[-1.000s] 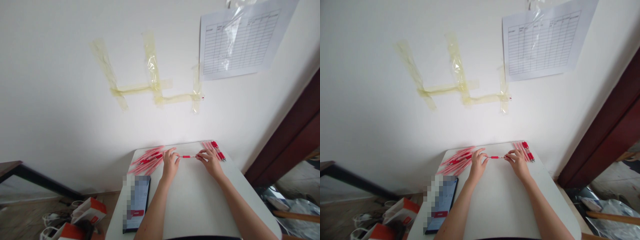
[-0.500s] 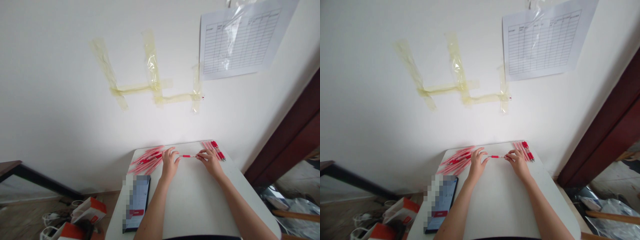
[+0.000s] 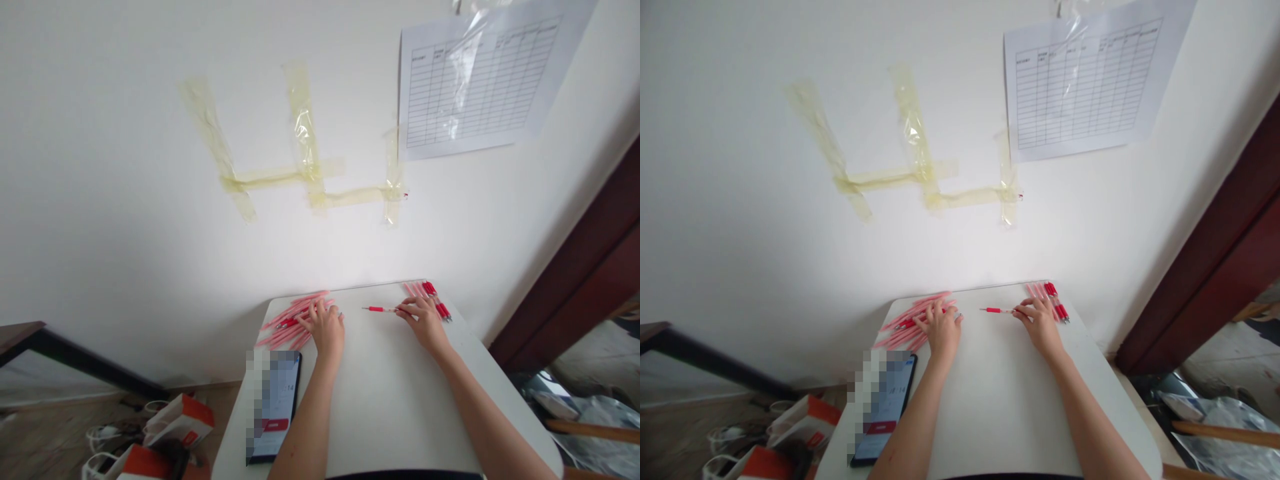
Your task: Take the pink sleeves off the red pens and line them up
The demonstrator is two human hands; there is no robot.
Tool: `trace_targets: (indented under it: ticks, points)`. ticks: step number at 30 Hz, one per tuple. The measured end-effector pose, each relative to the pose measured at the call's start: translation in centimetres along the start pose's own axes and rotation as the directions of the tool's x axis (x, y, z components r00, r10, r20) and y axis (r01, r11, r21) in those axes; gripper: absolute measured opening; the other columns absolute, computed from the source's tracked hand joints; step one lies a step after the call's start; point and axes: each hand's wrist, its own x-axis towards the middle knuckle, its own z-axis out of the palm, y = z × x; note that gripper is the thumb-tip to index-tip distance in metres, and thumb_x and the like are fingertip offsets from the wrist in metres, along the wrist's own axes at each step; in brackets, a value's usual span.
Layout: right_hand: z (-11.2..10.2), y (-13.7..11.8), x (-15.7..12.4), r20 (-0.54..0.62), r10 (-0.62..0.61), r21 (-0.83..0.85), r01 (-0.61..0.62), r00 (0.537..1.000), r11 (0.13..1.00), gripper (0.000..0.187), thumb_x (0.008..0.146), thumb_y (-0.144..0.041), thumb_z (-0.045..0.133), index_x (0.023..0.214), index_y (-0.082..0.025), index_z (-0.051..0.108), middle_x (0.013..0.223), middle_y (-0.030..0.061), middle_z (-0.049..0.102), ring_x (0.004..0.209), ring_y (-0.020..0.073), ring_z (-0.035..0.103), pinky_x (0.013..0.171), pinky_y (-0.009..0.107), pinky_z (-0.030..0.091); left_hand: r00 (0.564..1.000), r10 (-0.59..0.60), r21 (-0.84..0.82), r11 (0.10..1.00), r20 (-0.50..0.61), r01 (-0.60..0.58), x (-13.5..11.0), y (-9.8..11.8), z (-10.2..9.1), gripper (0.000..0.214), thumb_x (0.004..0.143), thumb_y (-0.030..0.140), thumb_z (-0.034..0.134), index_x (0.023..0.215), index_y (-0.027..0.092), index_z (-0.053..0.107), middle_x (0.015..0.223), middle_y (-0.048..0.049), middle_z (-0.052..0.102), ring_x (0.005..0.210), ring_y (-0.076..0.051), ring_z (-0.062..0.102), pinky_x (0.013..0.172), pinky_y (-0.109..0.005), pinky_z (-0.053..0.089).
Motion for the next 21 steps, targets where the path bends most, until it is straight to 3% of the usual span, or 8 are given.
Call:
trace_targets:
  ticks: [10, 15, 21]
  points:
    - [0.04, -0.17, -0.03, -0.001, -0.008, -0.017, 0.008, 1.000, 1.000, 0.047, 0.094, -0.064, 0.047, 0.091, -0.031, 0.080, 0.102, 0.0083, 0.071, 0.097, 0.0293, 0.056, 0.093, 0.051, 0.045, 1.000, -0.012, -0.002, 1.000, 0.010, 0.012, 0.10, 0.02, 0.32, 0.008, 0.083, 0.027, 0.068, 0.088, 0.025, 0.074, 0.130, -0.0110, 0.058, 0.133, -0.039, 0.041, 0.106, -0.086, 0.020]
    - [0.18, 0.03, -0.07, 0.008, -0.003, -0.012, 0.003, 1.000, 1.000, 0.045, 0.094, -0.063, 0.049, 0.092, -0.031, 0.080, 0.102, 0.0079, 0.071, 0.097, 0.0290, 0.055, 0.092, 0.050, 0.046, 1.000, -0.006, -0.021, 1.000, -0.005, 0.006, 0.16, 0.00, 0.52, 0.006, 0.082, 0.022, 0.067, 0.083, 0.024, 0.073, 0.129, -0.0109, 0.058, 0.134, -0.039, 0.041, 0.106, -0.086, 0.019]
    - [0.20, 0.21, -0.07, 0.010, -0.005, -0.012, 0.005, 1.000, 1.000, 0.044, 0.093, -0.063, 0.050, 0.093, -0.031, 0.080, 0.103, 0.0078, 0.071, 0.098, 0.0292, 0.056, 0.092, 0.050, 0.047, 0.999, -0.036, -0.184, 0.982, 0.011, 0.037, 0.37, 0.45, 0.14, 0.006, 0.083, 0.025, 0.068, 0.084, 0.026, 0.074, 0.130, -0.0097, 0.058, 0.133, -0.037, 0.042, 0.107, -0.082, 0.022]
